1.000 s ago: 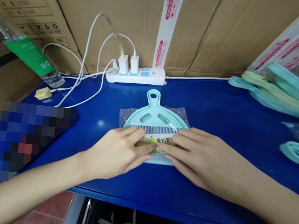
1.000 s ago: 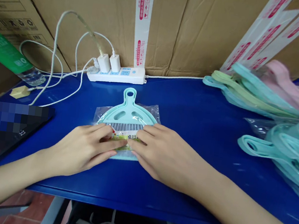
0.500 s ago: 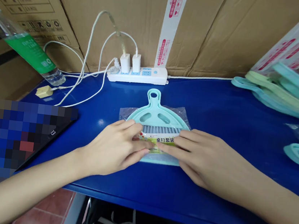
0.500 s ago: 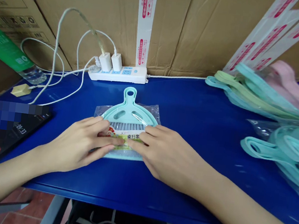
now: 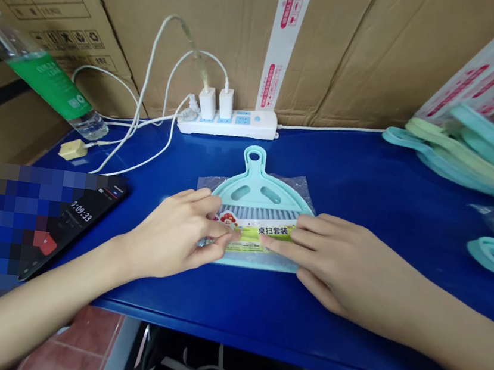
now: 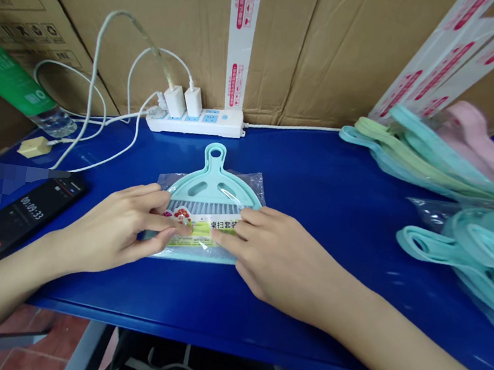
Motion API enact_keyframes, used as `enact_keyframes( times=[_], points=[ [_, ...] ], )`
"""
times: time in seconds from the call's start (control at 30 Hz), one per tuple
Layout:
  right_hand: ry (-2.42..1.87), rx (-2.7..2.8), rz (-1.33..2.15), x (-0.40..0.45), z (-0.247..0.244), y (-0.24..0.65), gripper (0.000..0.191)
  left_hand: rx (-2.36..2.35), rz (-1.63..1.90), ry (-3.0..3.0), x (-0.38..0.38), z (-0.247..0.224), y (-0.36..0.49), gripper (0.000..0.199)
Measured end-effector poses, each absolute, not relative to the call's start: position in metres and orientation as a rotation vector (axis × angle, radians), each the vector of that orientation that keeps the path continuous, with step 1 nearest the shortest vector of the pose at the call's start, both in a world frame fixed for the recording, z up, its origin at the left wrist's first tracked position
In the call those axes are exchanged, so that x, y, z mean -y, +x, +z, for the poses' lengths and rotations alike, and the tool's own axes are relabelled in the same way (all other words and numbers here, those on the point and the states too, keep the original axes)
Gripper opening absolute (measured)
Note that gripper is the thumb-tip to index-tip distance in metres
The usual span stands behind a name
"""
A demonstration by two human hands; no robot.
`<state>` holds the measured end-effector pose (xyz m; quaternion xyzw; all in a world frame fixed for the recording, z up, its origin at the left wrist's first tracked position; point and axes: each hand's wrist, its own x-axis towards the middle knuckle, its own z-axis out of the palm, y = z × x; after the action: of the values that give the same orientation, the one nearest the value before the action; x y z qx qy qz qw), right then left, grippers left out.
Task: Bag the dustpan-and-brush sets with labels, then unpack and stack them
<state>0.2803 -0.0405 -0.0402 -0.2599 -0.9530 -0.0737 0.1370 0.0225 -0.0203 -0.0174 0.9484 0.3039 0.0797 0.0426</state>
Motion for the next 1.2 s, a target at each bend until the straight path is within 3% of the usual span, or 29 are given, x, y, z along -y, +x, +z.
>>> enact_keyframes(
  times=[0.9,1.2],
  points=[
    [-0.797,2.734,-0.062,0.038,-0.035,0.282,0.037,-1.049,0.020,2.847,0.019,-0.001,-0.001,0.024],
    [-0.837,2.687,0.016,0.033,-0.028,0.284,0.036,-1.005,0.268,3.011,0.022,-0.004,0.007,0.041]
  ],
)
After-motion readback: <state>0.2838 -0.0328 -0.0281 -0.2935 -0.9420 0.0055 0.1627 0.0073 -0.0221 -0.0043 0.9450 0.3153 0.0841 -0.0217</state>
